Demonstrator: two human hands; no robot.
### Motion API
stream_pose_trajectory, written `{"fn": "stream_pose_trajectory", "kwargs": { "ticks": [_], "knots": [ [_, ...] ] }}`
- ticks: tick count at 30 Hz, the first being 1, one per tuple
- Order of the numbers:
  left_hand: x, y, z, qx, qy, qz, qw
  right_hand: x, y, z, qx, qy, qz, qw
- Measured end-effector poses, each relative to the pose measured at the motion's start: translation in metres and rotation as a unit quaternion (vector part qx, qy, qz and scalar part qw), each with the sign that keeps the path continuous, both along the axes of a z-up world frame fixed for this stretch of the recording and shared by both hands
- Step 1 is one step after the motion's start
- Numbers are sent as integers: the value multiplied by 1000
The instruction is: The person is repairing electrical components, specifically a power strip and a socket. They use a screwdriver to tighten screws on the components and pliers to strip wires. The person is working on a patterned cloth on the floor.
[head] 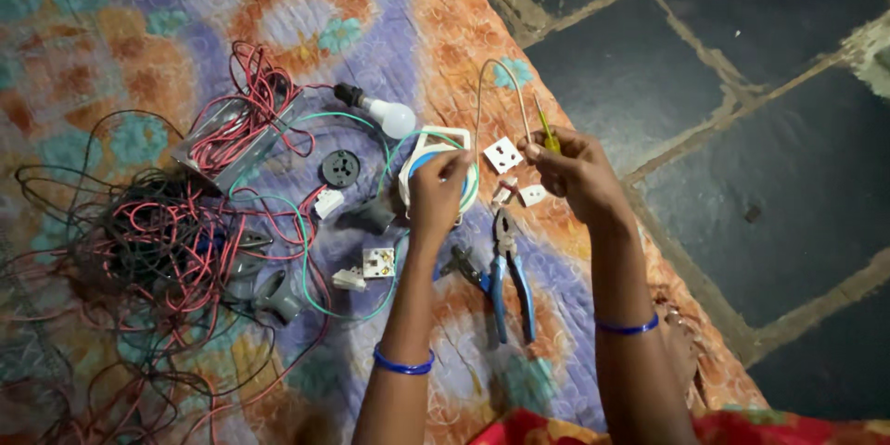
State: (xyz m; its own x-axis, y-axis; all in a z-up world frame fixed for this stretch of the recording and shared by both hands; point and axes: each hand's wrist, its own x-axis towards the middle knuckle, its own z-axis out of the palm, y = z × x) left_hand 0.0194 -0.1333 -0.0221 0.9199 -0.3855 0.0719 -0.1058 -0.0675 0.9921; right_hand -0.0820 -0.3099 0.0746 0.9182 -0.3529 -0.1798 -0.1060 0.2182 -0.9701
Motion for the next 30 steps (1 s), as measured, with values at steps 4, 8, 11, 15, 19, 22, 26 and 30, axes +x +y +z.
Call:
{"fn": "stream_pose_trajectory", "kwargs": {
  "ticks": [4,8,11,15,19,22,26,30],
  "knots": [
    [3,11,35,-33,166,-213,962,11,9,14,-36,22,7,999],
    [-5,21,50,-93,257,-248,930,20,27,26,-115,42,24,992],
    [-8,26,50,-142,292,-229,918,14,22,9,-194,51,-10,980],
    [-5,38,55,-185,290,-196,918,-20,-17,-68,-439,199,-19,876],
    [-2,47,64,-207,267,-175,925,-68,-40,-143,-453,376,154,794],
    [0,48,71,-209,271,-160,926,-77,-40,-153,-533,402,198,718],
    [3,47,78,-205,263,-152,931,-63,7,-147,-569,369,165,716],
    [6,41,76,-223,236,-138,936,-72,107,-164,-513,359,159,763]
  ]
}}
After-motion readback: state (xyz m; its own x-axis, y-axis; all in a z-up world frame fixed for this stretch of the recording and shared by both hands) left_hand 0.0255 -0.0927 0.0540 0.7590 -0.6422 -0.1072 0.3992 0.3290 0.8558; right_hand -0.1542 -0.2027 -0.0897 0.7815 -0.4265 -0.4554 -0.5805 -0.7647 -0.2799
